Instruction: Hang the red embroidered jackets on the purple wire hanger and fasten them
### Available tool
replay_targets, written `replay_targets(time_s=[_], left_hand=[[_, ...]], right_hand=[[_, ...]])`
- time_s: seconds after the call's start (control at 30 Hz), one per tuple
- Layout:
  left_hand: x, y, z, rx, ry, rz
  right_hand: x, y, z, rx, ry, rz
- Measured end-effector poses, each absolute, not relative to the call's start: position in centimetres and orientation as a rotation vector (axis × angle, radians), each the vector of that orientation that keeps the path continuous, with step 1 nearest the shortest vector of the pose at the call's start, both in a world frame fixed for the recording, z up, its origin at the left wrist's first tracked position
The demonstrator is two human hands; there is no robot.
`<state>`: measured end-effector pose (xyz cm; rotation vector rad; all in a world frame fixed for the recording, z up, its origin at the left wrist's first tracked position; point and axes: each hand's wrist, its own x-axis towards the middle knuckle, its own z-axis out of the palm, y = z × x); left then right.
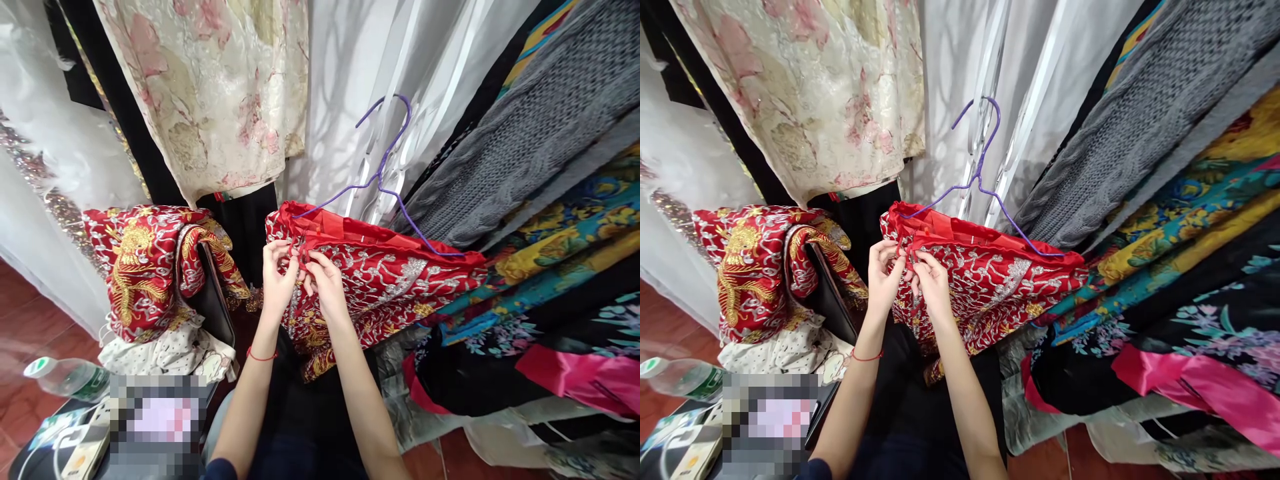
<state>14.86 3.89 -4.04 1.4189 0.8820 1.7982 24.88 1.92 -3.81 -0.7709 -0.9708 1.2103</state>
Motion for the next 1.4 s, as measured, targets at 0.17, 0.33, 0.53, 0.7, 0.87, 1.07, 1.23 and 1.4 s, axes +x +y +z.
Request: replay_targets(time_s=[0.17,0.33,0.53,0.7,0.87,1.07,1.23,1.4], left_hand=[[15.1,3.5,-4.0,1.480,0.964,1.898],[14.6,3.2,-4.1,1.654,1.085,1.723],[14.1,3.3,-4.2,1.657,1.019,1.708],[14.2,3.2,-4.3,1.508,0.998,1.870],[13.6,4.2,-5.8,1.051,1.003,1.930],[12.5,6.8,-9.3,0.901,1.150,1.931],[12.4,6.1,-9.1,1.330,1.495,1.903],[13.4,4.5,-5.3,1.870,1.184,1.667]], right_hand=[[24.9,2.0,-3.6,-0.740,-0.956,1.308],[24.9,1.8,-3.3,-0.777,-1.058,1.243],[24.8,2.0,-3.3,-0.850,-1.126,1.062],[24.7,2.0,-3.7,-0.861,-1.120,0.994],[25.4,2.3,-4.1,-0.911,-1.046,0.994],[26.2,2.5,-4.2,-0.917,-1.031,0.946],[26.4,2.3,-3.9,-0.878,-1.022,1.016],[26.1,2.0,-3.7,-0.869,-1.104,1.089]])
